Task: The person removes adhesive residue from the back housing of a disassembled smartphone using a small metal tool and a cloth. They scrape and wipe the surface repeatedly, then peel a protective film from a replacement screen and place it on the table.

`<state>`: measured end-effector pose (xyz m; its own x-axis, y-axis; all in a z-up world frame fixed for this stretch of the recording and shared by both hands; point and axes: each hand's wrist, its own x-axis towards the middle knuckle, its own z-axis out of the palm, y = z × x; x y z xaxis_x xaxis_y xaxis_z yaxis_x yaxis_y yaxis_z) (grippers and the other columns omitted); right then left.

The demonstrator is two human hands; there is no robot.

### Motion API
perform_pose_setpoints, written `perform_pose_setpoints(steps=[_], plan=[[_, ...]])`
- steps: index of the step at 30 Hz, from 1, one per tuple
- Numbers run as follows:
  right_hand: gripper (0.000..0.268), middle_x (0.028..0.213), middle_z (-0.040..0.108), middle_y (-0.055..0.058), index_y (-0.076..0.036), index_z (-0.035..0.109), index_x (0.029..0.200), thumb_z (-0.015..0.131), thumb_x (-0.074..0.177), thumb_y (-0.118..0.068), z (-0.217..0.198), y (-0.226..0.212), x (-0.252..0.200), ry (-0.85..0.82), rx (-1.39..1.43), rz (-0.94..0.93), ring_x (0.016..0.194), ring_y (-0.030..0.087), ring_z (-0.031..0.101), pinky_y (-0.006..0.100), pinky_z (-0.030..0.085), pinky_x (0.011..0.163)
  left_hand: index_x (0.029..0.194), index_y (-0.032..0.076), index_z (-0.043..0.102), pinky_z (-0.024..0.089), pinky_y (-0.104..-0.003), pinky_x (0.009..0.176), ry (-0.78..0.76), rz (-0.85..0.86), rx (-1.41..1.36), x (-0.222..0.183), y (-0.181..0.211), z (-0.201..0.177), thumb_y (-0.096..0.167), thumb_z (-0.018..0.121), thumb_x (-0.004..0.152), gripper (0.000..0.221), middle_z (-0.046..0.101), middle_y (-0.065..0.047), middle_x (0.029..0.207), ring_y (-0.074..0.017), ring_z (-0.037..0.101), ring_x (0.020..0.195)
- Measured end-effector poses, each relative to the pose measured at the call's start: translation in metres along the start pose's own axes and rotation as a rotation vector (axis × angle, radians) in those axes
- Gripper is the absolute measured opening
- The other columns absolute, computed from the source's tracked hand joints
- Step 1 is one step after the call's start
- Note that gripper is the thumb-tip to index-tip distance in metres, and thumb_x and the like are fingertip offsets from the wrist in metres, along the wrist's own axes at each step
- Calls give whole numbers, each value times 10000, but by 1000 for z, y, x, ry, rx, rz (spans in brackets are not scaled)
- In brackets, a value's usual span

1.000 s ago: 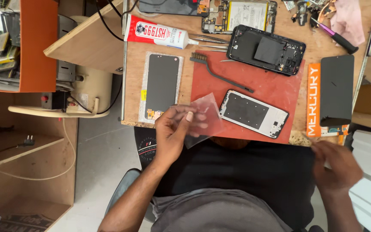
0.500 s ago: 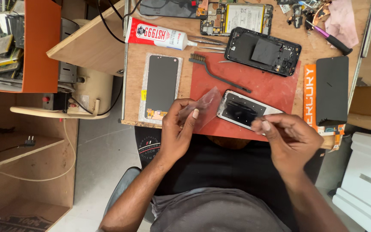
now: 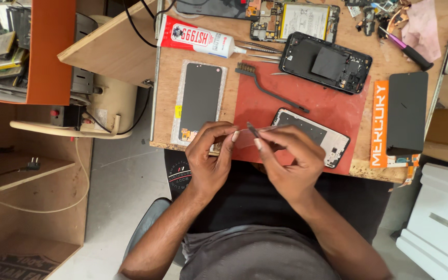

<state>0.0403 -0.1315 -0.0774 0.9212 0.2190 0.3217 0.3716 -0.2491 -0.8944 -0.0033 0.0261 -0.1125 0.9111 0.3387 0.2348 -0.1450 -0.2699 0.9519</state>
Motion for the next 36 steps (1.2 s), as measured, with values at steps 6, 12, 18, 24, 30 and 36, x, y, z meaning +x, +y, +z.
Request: perform_pose_setpoints(steps=[6, 12, 18, 24, 30, 36], plan=[[190, 997, 732, 136, 41, 732, 1054, 777, 887, 120, 16, -5, 4, -13, -69, -59, 848, 159, 724, 253, 594, 724, 1046, -22, 707, 567, -259, 726, 32, 54, 54, 4, 8, -3, -42, 728, 960, 91, 708, -114, 1018, -150, 703, 855], [178, 953, 734, 118, 46, 730, 1039, 787, 882, 110, 15, -5, 1, -13, -110, -90, 828, 159, 733, 260, 589, 735, 1044, -15, 699, 589, -266, 737, 12, 116, 73, 5, 8, -5, -79, 754, 921, 149, 698, -119, 1023, -168, 719, 875], [162, 932, 732, 124, 57, 721, 1011, 790, 874, 109, 16, -5, 2, -8, -122, -132, 799, 163, 730, 259, 577, 703, 1025, -8, 698, 581, -271, 703, 16, 153, 121, 7, 10, -5, -88, 767, 900, 163, 693, -112, 1005, -175, 711, 838], [158, 912, 727, 121, 53, 720, 1002, 792, 873, 109, 14, -6, 2, -7, -125, -153, 768, 160, 724, 255, 570, 667, 1011, -3, 700, 558, -268, 651, 2, 158, 150, 8, 11, -4, -87, 780, 884, 172, 695, -104, 988, -158, 685, 775], [162, 926, 723, 135, 57, 701, 996, 794, 878, 117, 14, -6, 5, -8, -178, -227, 769, 180, 722, 269, 576, 666, 1015, -6, 684, 575, -303, 707, 8, 219, 155, 8, 13, -3, -94, 772, 881, 184, 686, -111, 997, -209, 701, 846], [178, 870, 697, 128, 51, 705, 971, 813, 842, 110, 15, -9, 4, 8, -301, -279, 730, 224, 695, 312, 548, 647, 999, -7, 678, 577, -324, 705, 20, 258, 170, 9, 13, -1, -103, 783, 860, 199, 690, -119, 974, -230, 707, 845]])
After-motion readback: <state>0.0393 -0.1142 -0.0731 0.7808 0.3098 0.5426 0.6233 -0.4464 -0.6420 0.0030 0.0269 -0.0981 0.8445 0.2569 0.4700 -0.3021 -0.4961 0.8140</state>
